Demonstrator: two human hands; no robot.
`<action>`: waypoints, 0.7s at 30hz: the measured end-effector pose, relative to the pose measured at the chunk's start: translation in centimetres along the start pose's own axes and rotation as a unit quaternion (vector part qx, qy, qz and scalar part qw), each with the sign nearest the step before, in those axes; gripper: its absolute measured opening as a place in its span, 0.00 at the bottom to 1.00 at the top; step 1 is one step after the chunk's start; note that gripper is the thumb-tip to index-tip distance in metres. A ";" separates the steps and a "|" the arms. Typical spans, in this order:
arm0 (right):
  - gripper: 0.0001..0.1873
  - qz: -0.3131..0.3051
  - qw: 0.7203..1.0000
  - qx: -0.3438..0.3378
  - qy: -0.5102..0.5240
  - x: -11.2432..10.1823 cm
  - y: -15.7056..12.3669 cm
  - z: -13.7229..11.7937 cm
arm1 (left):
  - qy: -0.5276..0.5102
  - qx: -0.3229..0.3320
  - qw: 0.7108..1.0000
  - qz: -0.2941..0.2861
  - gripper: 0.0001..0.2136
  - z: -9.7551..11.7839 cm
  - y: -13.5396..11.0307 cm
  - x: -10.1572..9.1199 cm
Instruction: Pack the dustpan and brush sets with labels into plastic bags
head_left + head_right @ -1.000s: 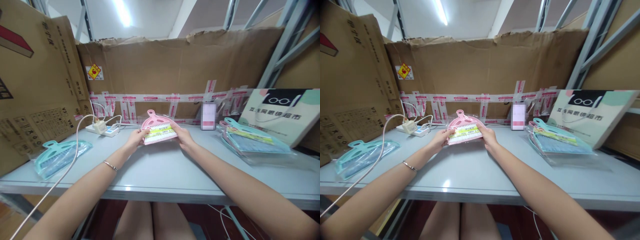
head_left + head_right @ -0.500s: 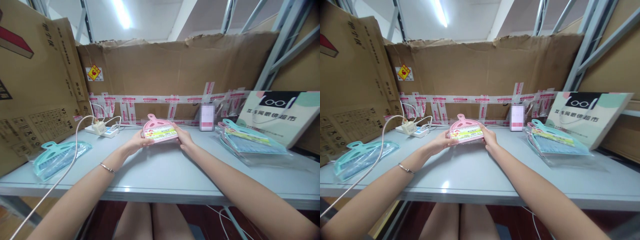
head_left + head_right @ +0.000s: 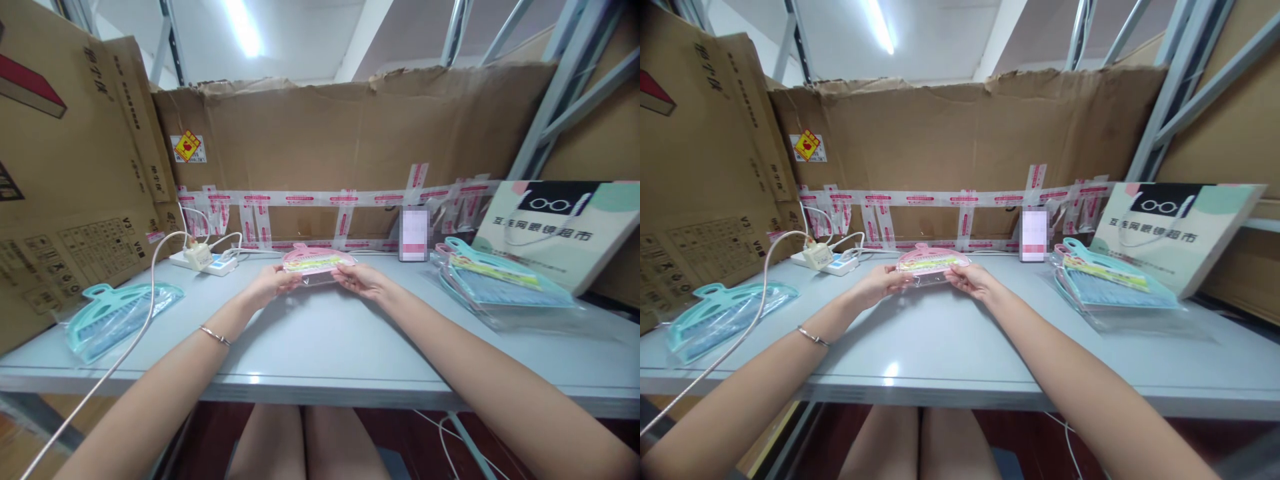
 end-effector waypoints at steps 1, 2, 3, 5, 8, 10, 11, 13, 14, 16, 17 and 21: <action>0.06 0.001 1.000 0.001 -0.006 0.0 0.0 0.0 | 0.003 0.003 1.000 0.003 0.11 0.0 0.0 0.0; 0.06 0.003 1.000 0.001 -0.012 0.0 0.0 0.0 | 0.004 0.004 1.000 0.014 0.09 -0.1 0.0 -0.1; 0.06 0.006 1.000 0.002 -0.020 -0.1 0.0 0.1 | 0.003 0.002 1.000 0.031 0.07 -0.1 0.1 -0.2; 0.05 0.010 0.999 0.001 -0.035 -0.2 0.1 0.2 | -0.006 -0.005 0.998 0.068 0.02 -0.4 0.2 -0.6; 0.05 0.015 0.998 -0.013 -0.056 -0.2 0.4 0.5 | -0.026 -0.002 0.996 0.091 0.03 -0.5 0.5 -0.9; 0.05 0.010 0.998 -0.030 -0.061 0.0 0.6 0.7 | -0.037 0.007 0.995 0.093 0.03 -0.4 0.6 -1.0; 0.07 0.008 0.997 -0.047 -0.059 0.1 0.7 0.7 | -0.043 0.014 0.995 0.091 0.02 -0.3 0.6 -1.0; 0.22 0.018 0.994 -0.098 -0.040 0.1 0.9 0.5 | -0.055 0.033 0.994 0.085 0.02 0.0 0.6 -1.1; 0.33 0.026 0.990 -0.134 -0.028 0.1 0.9 0.1 | -0.061 0.044 0.994 0.082 0.02 0.2 0.6 -1.1; 0.49 0.024 0.977 -0.211 -0.021 0.0 0.8 -0.7 | -0.074 0.059 0.992 0.084 0.03 0.6 0.5 -1.1; 0.51 0.006 0.968 -0.247 -0.033 0.1 0.6 -1.2 | -0.082 0.061 0.991 0.089 0.03 0.8 0.4 -1.2; 0.37 -0.116 0.908 -0.360 -0.181 0.7 -1.0 -2.9 | -0.133 0.056 0.985 0.098 0.04 1.2 0.5 -1.6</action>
Point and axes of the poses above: each hand's wrist, its own y-axis towards the middle knuckle, its own x-axis out of the palm, z = x × y, the point moved 5 cm from there along y, towards the middle knuckle, and after that the axes turned 8 degrees about -y, right-handed, at the moved point
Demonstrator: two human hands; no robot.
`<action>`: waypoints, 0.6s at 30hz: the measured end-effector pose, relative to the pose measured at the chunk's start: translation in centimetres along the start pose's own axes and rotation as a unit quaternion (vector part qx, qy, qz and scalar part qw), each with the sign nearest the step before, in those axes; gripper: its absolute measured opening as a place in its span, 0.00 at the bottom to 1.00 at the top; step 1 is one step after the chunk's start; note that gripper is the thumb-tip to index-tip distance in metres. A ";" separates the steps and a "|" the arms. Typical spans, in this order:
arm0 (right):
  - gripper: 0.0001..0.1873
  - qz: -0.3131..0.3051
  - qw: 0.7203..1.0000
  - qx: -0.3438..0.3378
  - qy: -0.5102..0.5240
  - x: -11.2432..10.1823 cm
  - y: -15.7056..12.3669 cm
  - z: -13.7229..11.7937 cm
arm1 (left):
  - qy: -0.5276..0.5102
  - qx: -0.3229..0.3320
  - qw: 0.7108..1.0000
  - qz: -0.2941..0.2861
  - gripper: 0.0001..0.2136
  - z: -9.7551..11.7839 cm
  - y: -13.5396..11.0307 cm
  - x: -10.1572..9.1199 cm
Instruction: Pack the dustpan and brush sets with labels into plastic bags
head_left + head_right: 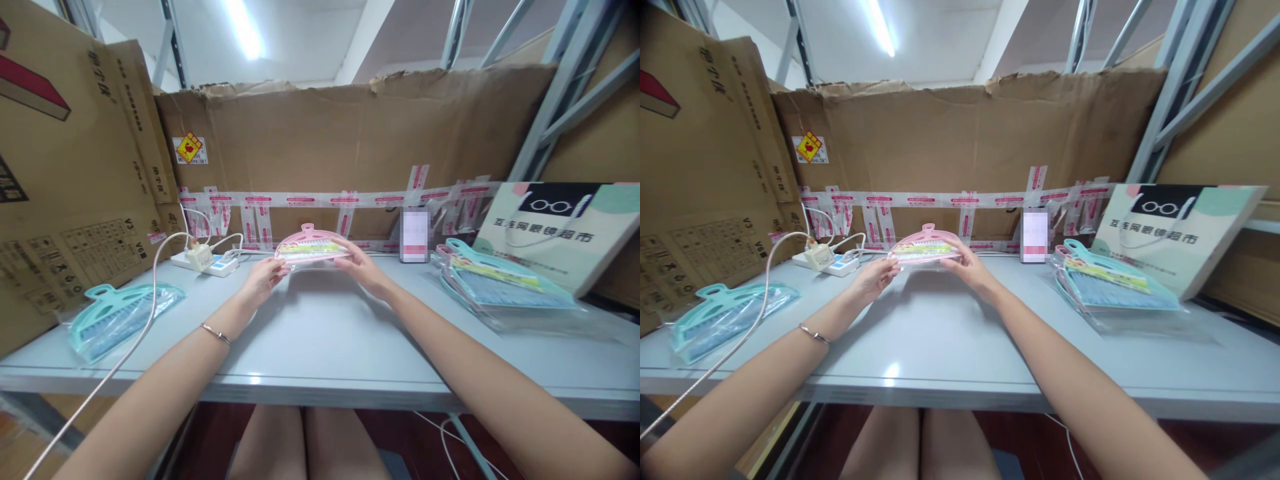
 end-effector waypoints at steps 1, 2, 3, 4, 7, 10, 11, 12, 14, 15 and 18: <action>0.38 -0.032 0.998 -0.017 -0.043 0.0 -0.2 -0.4 | -0.011 -0.002 1.000 -0.001 0.04 0.1 0.1 -0.1; 0.43 -0.054 0.995 -0.029 -0.084 0.0 -0.3 -0.7 | -0.019 -0.003 1.000 -0.001 0.04 0.2 0.2 -0.2; 0.48 -0.065 0.990 -0.039 -0.119 0.0 -0.4 -0.8 | -0.023 -0.004 1.000 -0.001 0.04 0.2 0.3 -0.2; 0.52 -0.063 0.987 -0.050 -0.139 -0.2 -0.5 -1.0 | -0.024 -0.004 1.000 -0.001 0.04 0.3 0.3 -0.3; 0.56 -0.010 0.993 -0.065 -0.100 -0.8 -0.3 -0.9 | -0.021 -0.011 1.000 -0.013 0.03 0.3 0.2 -0.2; 0.53 0.033 0.998 -0.047 -0.039 -1.3 0.3 -0.1 | -0.016 -0.021 0.999 -0.033 0.02 0.4 -0.2 0.2; 0.49 0.037 0.998 -0.047 -0.037 -1.4 0.5 0.1 | -0.014 -0.023 0.999 -0.037 0.02 0.5 -0.3 0.3; 0.43 0.037 0.997 -0.048 -0.038 -1.4 0.6 0.3 | -0.010 -0.023 0.999 -0.038 0.02 0.5 -0.4 0.3; 0.31 0.032 0.998 -0.044 -0.034 -1.3 0.7 0.4 | 0.007 -0.016 0.999 -0.035 0.03 0.7 -0.5 0.4; 0.26 0.032 0.998 -0.038 -0.029 -1.2 0.7 0.4 | 0.023 -0.008 0.999 -0.035 0.03 0.9 -0.5 0.4; 0.21 0.061 0.998 -0.014 -0.016 -1.2 0.4 0.1 | 0.083 0.064 0.993 -0.048 0.13 1.9 -0.5 0.4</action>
Point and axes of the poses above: each hand's wrist, its own y-axis towards the middle knuckle, its own x-axis out of the palm, z = x × y, the point moved 5 cm from there along y, towards the middle knuckle, and after that the axes turned 8 degrees about -y, right-handed, at the moved point
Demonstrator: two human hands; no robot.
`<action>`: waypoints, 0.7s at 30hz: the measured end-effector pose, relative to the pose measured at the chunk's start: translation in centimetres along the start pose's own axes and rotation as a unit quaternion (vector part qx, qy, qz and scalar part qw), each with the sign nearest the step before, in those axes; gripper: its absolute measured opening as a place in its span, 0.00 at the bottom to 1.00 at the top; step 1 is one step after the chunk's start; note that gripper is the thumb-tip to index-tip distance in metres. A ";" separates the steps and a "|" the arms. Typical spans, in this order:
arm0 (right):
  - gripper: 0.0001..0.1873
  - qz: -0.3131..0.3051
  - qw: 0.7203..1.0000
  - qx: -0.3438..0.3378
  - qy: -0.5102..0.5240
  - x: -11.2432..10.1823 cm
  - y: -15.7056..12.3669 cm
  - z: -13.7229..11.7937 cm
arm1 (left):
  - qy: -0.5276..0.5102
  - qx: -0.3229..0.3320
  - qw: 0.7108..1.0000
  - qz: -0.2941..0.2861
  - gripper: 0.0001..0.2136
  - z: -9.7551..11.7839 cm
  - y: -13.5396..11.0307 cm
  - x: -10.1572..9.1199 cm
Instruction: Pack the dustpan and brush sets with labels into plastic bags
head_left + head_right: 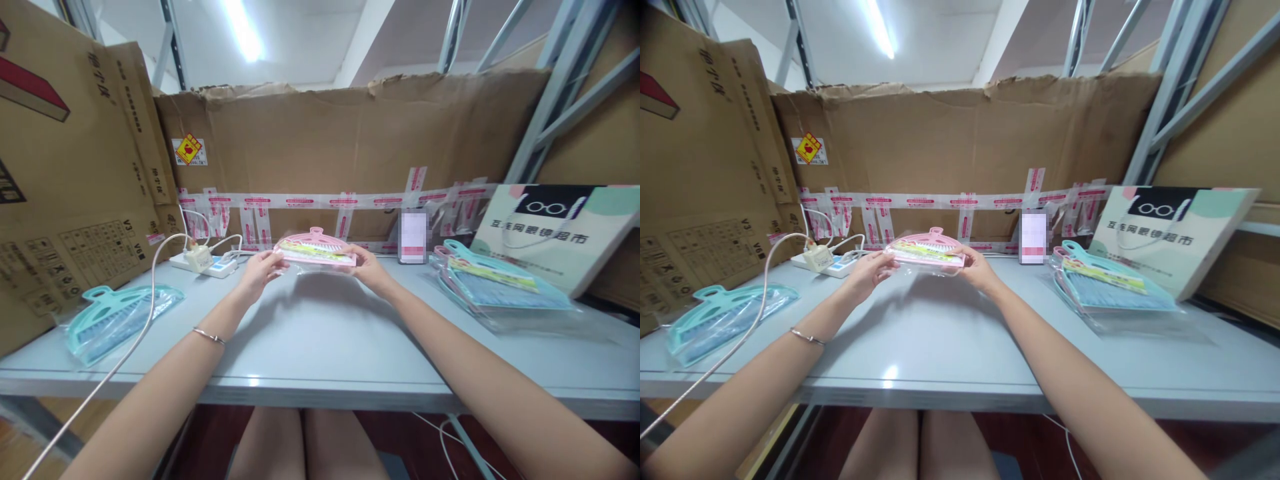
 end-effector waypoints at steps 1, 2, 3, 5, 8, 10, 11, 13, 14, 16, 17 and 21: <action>0.20 0.012 1.000 0.006 0.000 0.0 -0.1 -0.2 | 0.014 0.029 0.999 -0.015 0.20 0.4 0.0 0.0; 0.20 0.021 1.000 0.010 0.000 -0.1 -0.3 -0.4 | 0.023 0.053 0.998 -0.040 0.28 0.9 -0.2 0.1; 0.20 0.027 1.000 0.011 -0.001 -0.1 -0.4 -0.6 | 0.031 0.071 0.994 -0.077 0.33 1.3 -0.4 0.2; 0.21 0.036 0.999 0.009 -0.005 -0.3 -0.6 -1.1 | 0.057 0.085 0.980 -0.168 0.40 1.8 -0.9 0.6; 0.22 0.046 0.999 0.013 -0.021 -0.6 -0.7 -1.3 | 0.154 0.120 0.951 -0.239 0.42 2.0 -1.4 0.7; 0.21 0.045 0.999 0.020 -0.016 -0.8 -0.6 -1.2 | 0.210 0.158 0.939 -0.223 0.36 2.0 -1.2 0.6; 0.20 0.042 0.999 0.023 -0.008 -0.8 -0.6 -1.0 | 0.225 0.176 0.936 -0.207 0.30 1.9 -1.0 0.6; 0.20 0.039 0.999 0.029 0.013 -0.8 -0.4 -0.8 | 0.232 0.201 0.936 -0.170 0.18 1.8 -0.6 0.6; 0.20 0.039 0.998 0.032 0.021 -0.8 -0.4 -0.6 | 0.231 0.205 0.939 -0.153 0.14 1.7 -0.4 0.6; 0.20 0.043 0.998 0.043 0.029 -0.6 -0.3 -0.4 | 0.223 0.200 0.946 -0.124 0.11 1.5 -0.1 0.6; 0.20 0.046 0.997 0.049 0.033 -0.4 -0.3 -0.3 | 0.215 0.195 0.951 -0.110 0.11 1.4 0.0 0.5; 0.17 0.057 0.994 0.062 0.068 0.6 -0.6 -0.4 | 0.178 0.206 0.961 -0.046 0.12 1.2 -0.1 0.3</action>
Point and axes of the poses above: each hand's wrist, its own y-axis towards the middle knuckle, its own x-axis out of the palm, z = x × y, the point moved 5 cm from there along y, towards the middle knuckle, and after that the axes turned 8 degrees about -y, right-handed, at the moved point
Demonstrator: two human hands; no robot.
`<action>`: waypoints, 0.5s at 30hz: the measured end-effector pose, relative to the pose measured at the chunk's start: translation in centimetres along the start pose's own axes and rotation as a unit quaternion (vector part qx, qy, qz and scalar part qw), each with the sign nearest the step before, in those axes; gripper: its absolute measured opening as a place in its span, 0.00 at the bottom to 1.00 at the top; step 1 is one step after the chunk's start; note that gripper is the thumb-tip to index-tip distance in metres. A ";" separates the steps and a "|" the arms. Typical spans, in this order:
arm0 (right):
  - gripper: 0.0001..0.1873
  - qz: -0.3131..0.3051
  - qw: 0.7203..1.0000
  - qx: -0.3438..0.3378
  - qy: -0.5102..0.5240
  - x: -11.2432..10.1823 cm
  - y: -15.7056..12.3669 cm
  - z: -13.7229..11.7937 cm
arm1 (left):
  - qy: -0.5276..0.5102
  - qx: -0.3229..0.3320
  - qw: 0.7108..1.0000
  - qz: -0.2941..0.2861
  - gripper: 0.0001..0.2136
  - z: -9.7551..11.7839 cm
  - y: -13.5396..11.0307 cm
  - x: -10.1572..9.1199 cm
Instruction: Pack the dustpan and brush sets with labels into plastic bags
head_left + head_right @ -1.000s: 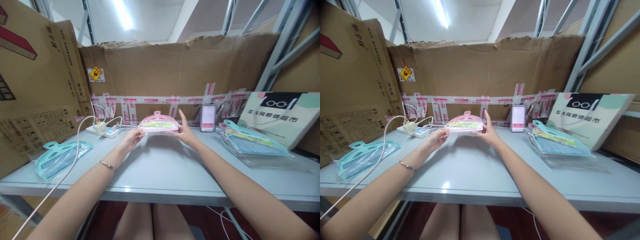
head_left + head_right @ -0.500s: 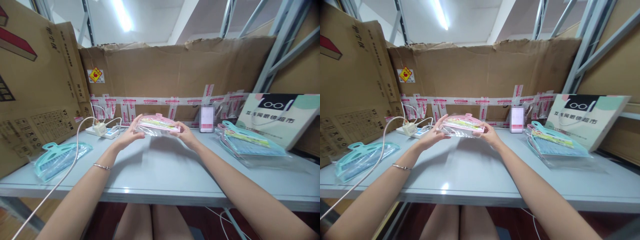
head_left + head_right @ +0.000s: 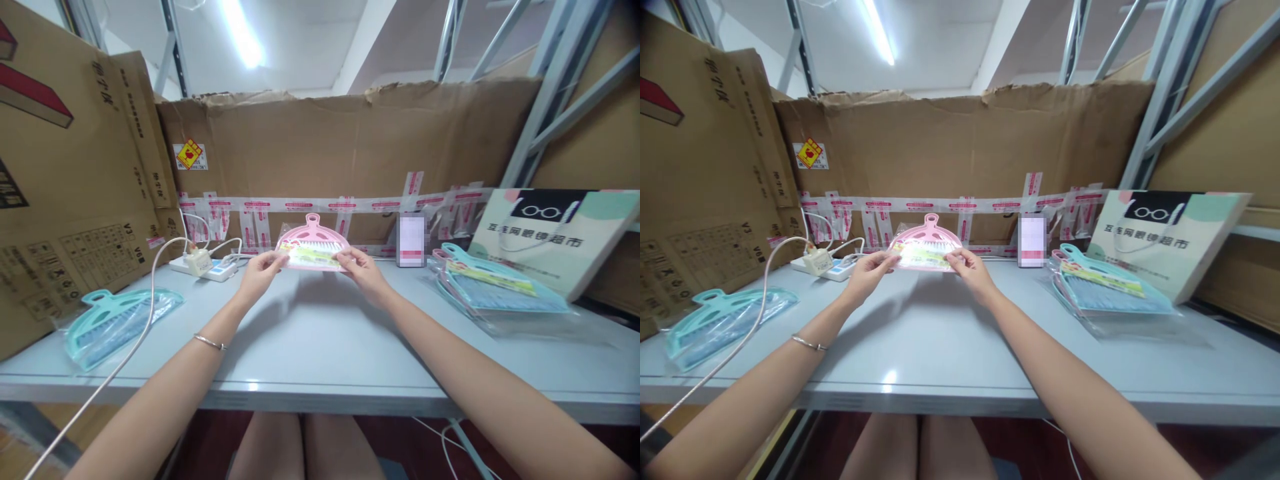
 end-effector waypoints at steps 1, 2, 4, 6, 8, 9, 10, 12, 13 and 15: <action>0.17 -0.002 1.000 -0.002 0.020 0.3 -0.2 -0.1 | -0.002 0.010 1.000 0.014 0.12 0.1 -0.1 0.0; 0.19 -0.006 0.999 -0.006 0.042 0.6 -0.3 -0.3 | -0.006 0.020 0.999 0.024 0.11 0.2 -0.2 0.1; 0.34 -0.013 0.997 -0.013 0.081 0.9 -0.6 -0.7 | -0.032 0.021 0.999 0.032 0.13 0.3 -0.4 0.3; 0.48 -0.004 0.995 -0.009 0.100 0.8 -0.7 -0.9 | -0.064 -0.004 0.997 0.030 0.22 0.2 -0.5 0.5; 0.54 0.016 0.994 0.014 0.109 0.4 -0.6 -0.7 | -0.083 -0.045 0.995 0.024 0.30 -0.1 -0.5 0.5; 0.54 0.022 0.993 0.028 0.112 0.2 -0.5 -0.5 | -0.087 -0.067 0.994 0.013 0.32 -0.3 -0.5 0.5; 0.50 0.020 0.992 0.044 0.115 0.1 -0.3 -0.2 | -0.091 -0.089 0.992 -0.006 0.31 -0.5 -0.5 0.6; 0.38 -0.006 0.991 0.069 0.113 0.0 -0.1 0.5 | -0.090 -0.127 0.985 -0.068 0.25 -0.8 -0.6 0.8; 0.31 -0.024 0.991 0.076 0.110 0.1 0.1 0.8 | -0.083 -0.141 0.981 -0.102 0.22 -1.0 -0.7 0.9; 0.23 -0.054 0.990 0.083 0.103 0.2 0.2 1.3 | -0.060 -0.162 0.975 -0.143 0.19 -1.4 -0.8 0.8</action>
Point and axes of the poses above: each hand's wrist, its own y-axis towards the middle knuckle, its own x-axis out of the palm, z = x × y, the point moved 5 cm from there along y, towards the middle knuckle, and after that the axes turned 8 degrees about -y, right-handed, at the moved point
